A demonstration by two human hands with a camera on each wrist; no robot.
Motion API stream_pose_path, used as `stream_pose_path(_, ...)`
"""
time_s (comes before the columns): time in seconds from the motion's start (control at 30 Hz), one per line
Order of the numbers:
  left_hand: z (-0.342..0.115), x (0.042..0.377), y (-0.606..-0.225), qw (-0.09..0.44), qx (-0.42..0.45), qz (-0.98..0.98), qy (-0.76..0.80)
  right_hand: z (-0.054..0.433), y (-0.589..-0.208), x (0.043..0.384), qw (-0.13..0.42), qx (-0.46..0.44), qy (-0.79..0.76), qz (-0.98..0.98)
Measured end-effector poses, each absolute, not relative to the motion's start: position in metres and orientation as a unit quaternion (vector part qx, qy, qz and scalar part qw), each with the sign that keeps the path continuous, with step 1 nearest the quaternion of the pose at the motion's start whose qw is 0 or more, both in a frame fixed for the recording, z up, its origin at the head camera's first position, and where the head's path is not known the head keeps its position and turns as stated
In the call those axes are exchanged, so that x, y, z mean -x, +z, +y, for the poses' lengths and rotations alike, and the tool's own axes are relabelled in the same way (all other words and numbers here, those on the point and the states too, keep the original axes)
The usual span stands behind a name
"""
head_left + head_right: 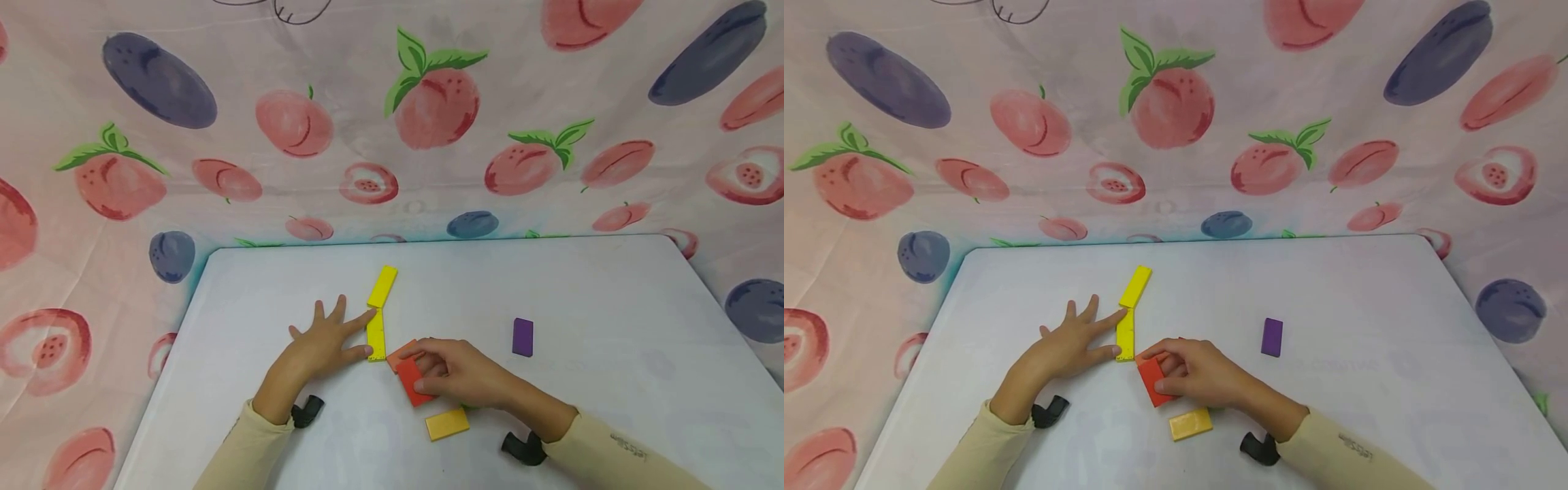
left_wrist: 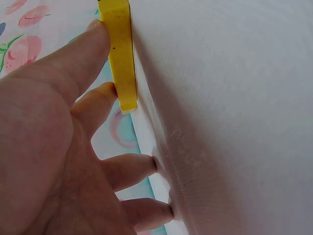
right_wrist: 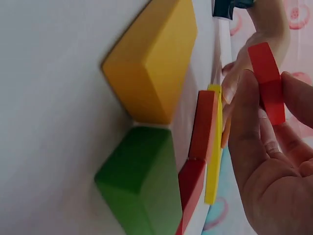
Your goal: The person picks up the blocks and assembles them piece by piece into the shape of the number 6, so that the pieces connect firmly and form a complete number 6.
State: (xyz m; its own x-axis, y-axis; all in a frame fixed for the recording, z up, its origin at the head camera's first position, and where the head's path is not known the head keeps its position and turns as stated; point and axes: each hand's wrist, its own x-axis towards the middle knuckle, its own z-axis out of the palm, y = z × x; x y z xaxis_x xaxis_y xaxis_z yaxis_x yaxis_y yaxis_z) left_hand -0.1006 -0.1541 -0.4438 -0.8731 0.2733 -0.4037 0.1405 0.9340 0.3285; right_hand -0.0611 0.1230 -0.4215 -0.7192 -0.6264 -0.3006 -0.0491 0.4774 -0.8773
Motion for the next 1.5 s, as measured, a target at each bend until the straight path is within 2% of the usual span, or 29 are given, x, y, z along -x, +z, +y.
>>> stream_pose_path(0.27, -0.155, 0.100, -0.443, 0.226, -0.107, 0.957, 0.149, 0.113, -0.424, 0.059, 0.317, 0.202, -0.460, 0.804)
stream_pose_path(0.7, -0.154, 0.101, -0.442, 0.224, -0.109, 0.957, 0.146, 0.101, -0.430, 0.058, 0.297, 0.209, -0.422, 0.831)
stream_pose_path(1.1, -0.153, 0.100, -0.440, 0.223, -0.111, 0.958, 0.143, 0.093, -0.434, 0.054, 0.316, 0.184, -0.396, 0.842)
stream_pose_path(1.5, -0.153, 0.100, -0.440, 0.224, -0.111, 0.958, 0.143, 0.092, -0.435, 0.053, 0.285, 0.219, -0.375, 0.854)
